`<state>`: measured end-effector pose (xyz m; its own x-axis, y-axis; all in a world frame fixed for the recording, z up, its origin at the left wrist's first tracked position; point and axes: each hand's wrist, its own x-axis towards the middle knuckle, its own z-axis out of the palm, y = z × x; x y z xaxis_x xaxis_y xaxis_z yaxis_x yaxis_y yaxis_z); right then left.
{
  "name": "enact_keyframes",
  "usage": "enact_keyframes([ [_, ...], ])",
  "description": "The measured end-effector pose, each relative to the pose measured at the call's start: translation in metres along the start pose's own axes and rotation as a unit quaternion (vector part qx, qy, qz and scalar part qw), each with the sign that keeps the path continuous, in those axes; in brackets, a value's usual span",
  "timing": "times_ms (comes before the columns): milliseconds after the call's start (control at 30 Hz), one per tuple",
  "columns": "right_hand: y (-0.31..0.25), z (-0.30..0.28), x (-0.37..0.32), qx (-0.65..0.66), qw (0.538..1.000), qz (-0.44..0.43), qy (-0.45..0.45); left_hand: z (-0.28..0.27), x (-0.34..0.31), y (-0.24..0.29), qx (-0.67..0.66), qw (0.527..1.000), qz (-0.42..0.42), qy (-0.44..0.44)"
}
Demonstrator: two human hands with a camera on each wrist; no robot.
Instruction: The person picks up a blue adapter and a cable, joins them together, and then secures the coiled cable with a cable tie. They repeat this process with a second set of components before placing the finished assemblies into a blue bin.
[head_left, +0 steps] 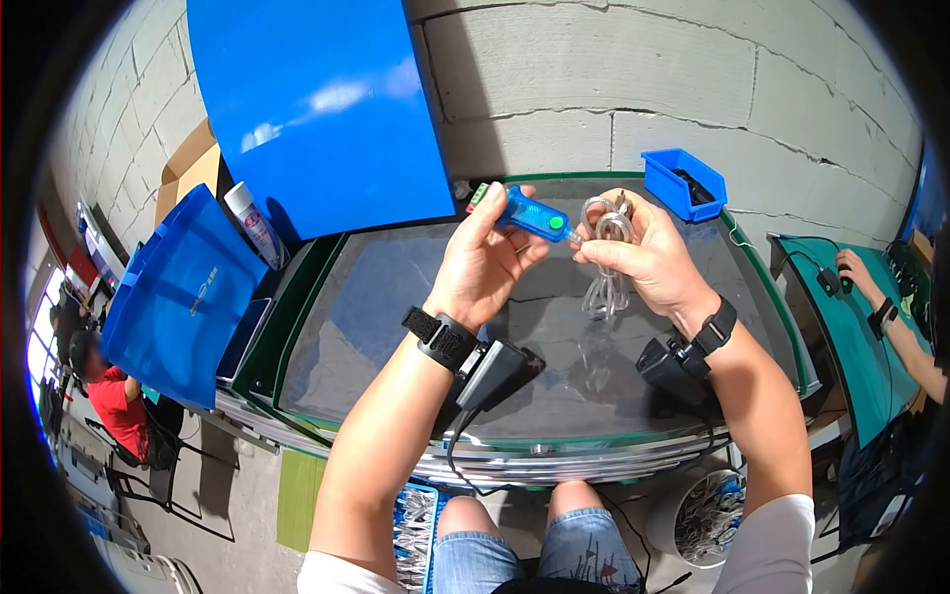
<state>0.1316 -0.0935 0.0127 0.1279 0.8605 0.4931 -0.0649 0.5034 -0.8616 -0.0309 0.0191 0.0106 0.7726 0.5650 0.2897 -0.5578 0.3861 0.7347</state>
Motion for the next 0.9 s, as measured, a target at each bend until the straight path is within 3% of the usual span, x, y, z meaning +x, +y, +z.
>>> enact_keyframes([
  [67, 0.001, 0.001, 0.000, 0.012, 1.000, 0.016, 0.007, 0.009, -0.003, -0.004, -0.014, 1.000, 0.017, 0.000],
  [133, 0.003, 0.002, 0.000, 0.024, 0.999, 0.032, 0.015, 0.011, -0.003, -0.010, 0.099, 0.992, 0.036, -0.074],
  [167, 0.006, 0.003, 0.000, 0.037, 0.999, 0.026, 0.012, 0.006, -0.002, -0.012, 0.159, 0.984, 0.030, -0.068],
  [367, 0.003, -0.002, 0.001, 0.013, 0.999, 0.030, -0.014, 0.001, 0.001, -0.011, 0.145, 0.989, 0.028, -0.018],
  [500, 0.002, -0.001, 0.001, -0.017, 0.999, 0.027, 0.027, 0.001, 0.000, -0.010, 0.147, 0.989, 0.010, 0.017],
  [633, 0.013, -0.005, 0.003, -0.035, 0.998, 0.016, 0.054, 0.010, -0.002, -0.011, 0.127, 0.992, -0.002, 0.005],
  [767, 0.012, -0.005, 0.004, -0.057, 0.997, 0.011, 0.058, 0.009, -0.002, -0.017, 0.213, 0.977, 0.001, -0.032],
  [900, 0.004, 0.002, 0.002, -0.024, 0.999, 0.025, 0.013, 0.012, -0.002, -0.017, 0.235, 0.972, -0.003, -0.020],
])
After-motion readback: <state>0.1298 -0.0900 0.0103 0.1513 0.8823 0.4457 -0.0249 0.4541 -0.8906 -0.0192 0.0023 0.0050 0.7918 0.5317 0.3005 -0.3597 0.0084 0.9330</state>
